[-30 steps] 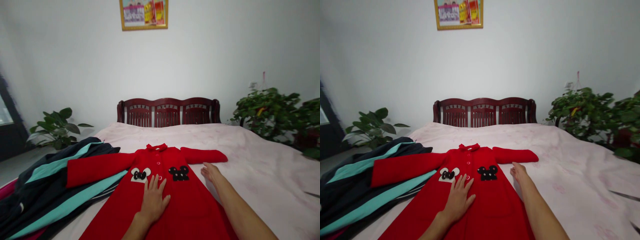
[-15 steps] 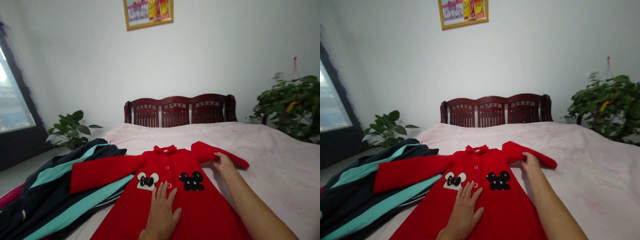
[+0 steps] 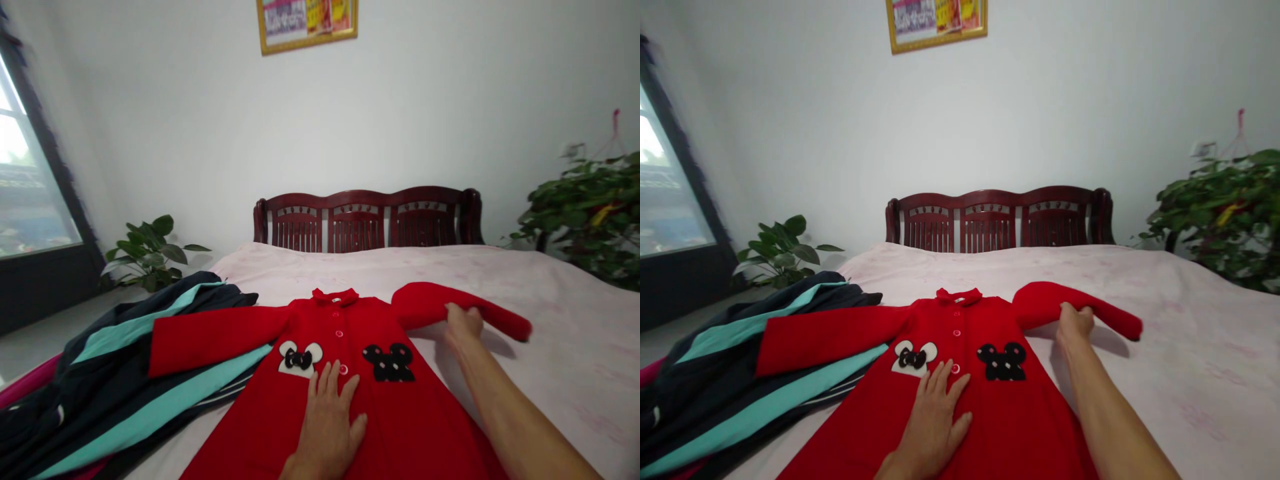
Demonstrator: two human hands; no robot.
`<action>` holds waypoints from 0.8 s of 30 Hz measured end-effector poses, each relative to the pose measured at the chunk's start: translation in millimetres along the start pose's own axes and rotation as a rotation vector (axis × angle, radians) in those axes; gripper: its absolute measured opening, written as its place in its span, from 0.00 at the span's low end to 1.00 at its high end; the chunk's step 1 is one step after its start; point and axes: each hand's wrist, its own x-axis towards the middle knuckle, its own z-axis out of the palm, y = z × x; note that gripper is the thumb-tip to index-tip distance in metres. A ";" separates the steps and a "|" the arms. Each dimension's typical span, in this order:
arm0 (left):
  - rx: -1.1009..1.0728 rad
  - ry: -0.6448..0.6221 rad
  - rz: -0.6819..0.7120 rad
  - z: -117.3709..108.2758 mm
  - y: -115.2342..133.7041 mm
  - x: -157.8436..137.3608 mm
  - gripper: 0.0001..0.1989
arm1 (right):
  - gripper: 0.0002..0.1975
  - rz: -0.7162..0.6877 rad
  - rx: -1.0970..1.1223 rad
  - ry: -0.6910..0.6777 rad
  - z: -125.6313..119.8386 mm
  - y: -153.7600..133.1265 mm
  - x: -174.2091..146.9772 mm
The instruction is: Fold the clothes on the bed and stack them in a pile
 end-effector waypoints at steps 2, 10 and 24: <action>-0.001 -0.001 -0.004 -0.4 0.6 -0.1 0.31 | 0.12 -0.115 -0.096 -0.004 4.7 -9.7 -13.1; -0.003 0.035 0.016 4.3 -1.4 1.5 0.31 | 0.29 -1.046 -1.033 -0.883 38.6 24.6 -108.9; -0.280 0.364 0.056 24.5 -29.5 11.2 0.24 | 0.35 -0.729 -1.244 -1.045 19.7 48.8 -157.5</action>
